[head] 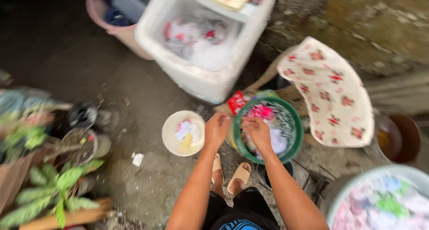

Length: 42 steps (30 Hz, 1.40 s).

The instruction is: Hand-washing various clothing items in a basin and transferring them to a larger container for rinsing.

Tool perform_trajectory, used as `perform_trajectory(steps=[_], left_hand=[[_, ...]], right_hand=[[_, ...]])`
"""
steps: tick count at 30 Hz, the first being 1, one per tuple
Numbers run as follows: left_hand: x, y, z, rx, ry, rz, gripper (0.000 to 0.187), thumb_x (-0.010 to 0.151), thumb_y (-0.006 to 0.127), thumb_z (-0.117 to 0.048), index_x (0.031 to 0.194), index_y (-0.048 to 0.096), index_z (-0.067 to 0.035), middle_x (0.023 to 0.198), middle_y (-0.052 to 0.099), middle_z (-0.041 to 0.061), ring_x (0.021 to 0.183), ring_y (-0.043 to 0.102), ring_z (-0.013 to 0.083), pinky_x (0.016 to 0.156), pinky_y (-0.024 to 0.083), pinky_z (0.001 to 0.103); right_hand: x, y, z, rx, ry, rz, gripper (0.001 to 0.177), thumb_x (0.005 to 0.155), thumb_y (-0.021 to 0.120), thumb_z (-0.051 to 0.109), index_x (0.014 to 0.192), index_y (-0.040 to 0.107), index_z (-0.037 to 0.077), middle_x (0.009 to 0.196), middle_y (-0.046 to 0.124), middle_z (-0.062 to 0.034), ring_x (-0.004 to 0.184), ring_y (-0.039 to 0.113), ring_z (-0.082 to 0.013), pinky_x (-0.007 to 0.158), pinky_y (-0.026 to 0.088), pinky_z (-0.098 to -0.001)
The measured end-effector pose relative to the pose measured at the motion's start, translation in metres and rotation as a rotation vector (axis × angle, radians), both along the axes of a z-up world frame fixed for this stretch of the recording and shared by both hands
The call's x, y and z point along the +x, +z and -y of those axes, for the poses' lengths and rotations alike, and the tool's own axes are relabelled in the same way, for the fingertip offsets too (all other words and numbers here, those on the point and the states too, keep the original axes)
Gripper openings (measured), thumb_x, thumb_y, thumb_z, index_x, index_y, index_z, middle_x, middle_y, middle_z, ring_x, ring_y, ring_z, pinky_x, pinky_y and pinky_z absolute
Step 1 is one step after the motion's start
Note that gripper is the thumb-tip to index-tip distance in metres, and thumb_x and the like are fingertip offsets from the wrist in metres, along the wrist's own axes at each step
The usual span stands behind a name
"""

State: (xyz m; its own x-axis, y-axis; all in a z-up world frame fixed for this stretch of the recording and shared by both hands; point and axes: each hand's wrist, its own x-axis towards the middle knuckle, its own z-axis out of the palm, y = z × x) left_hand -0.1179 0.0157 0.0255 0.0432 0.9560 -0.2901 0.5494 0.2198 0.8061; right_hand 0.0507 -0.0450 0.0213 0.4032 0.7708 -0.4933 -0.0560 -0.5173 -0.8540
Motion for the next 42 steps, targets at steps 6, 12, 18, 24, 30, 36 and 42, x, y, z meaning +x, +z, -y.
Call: perform_trajectory(steps=[6,12,18,24,30,36,42], left_hand=[[0.136,-0.102,0.003,0.011,-0.523,-0.037,0.037,0.093,0.062,-0.031,0.127,0.069,-0.017,0.12,0.071,0.015,0.116,0.067,0.0343,0.104,0.051,0.047],[0.172,-0.081,-0.001,-0.399,-0.452,-0.256,0.085,0.085,0.059,-0.067,0.155,0.03,-0.029,0.14,0.061,0.016,0.13,0.059,0.0347,0.114,0.042,0.047],[0.163,0.001,0.016,-0.277,-0.224,0.052,0.035,0.083,0.071,-0.047,0.097,0.076,-0.015,0.095,0.073,0.013,0.105,0.069,0.0328,0.096,0.05,0.04],[0.142,0.136,0.021,-0.422,-0.054,0.626,0.026,0.084,0.077,-0.029,0.098,0.072,-0.008,0.088,0.067,0.007,0.087,0.066,0.0225,0.08,0.054,0.035],[0.148,0.079,0.017,-0.523,0.187,0.359,0.053,0.084,0.077,-0.047,0.118,0.072,-0.006,0.121,0.067,0.022,0.124,0.059,0.034,0.106,0.044,0.048],[0.143,-0.058,0.013,-0.311,-0.27,-0.023,0.046,0.092,0.064,-0.042,0.111,0.075,-0.002,0.112,0.071,0.026,0.119,0.063,0.0403,0.105,0.047,0.051],[0.167,0.021,0.029,-0.332,-0.303,-0.056,0.056,0.092,0.062,-0.048,0.116,0.072,0.001,0.118,0.069,0.026,0.122,0.062,0.0406,0.107,0.045,0.051]], right_hand=[[0.069,-0.048,0.075,-0.099,-0.322,0.068,0.027,0.087,0.064,0.003,0.111,0.074,0.003,0.099,0.076,-0.0183,0.074,0.075,-0.0233,0.065,0.065,-0.0321],[0.071,-0.016,0.111,-0.2,-0.349,-0.076,0.024,0.092,0.065,0.011,0.113,0.075,0.005,0.104,0.077,-0.0183,0.087,0.077,-0.0233,0.073,0.065,-0.0323],[0.067,0.018,0.095,-0.103,-0.523,-0.204,0.037,0.094,0.065,0.014,0.127,0.067,-0.003,0.119,0.069,-0.022,0.102,0.071,-0.028,0.087,0.061,-0.04],[0.051,0.057,0.026,0.163,-0.778,-0.727,0.087,0.1,0.044,0.066,0.164,0.015,0.013,0.169,0.017,-0.0174,0.153,0.023,-0.0458,0.117,0.029,-0.0677],[0.01,0.044,0.002,0.264,-1.032,-0.283,0.033,0.085,0.084,0.024,0.11,0.074,0.004,0.109,0.057,-0.0099,0.105,0.056,-0.0229,0.098,0.047,-0.0377],[0.045,0.003,0.002,-0.051,-0.707,0.303,0.035,0.082,0.08,0.043,0.066,0.073,0.013,0.058,0.064,-0.0134,0.065,0.067,-0.0303,0.066,0.052,-0.0387],[0.055,-0.057,0.019,-0.125,-0.59,0.267,0.038,0.09,0.068,0.041,0.072,0.074,0.009,0.072,0.071,-0.0151,0.083,0.072,-0.0344,0.075,0.054,-0.0451]])
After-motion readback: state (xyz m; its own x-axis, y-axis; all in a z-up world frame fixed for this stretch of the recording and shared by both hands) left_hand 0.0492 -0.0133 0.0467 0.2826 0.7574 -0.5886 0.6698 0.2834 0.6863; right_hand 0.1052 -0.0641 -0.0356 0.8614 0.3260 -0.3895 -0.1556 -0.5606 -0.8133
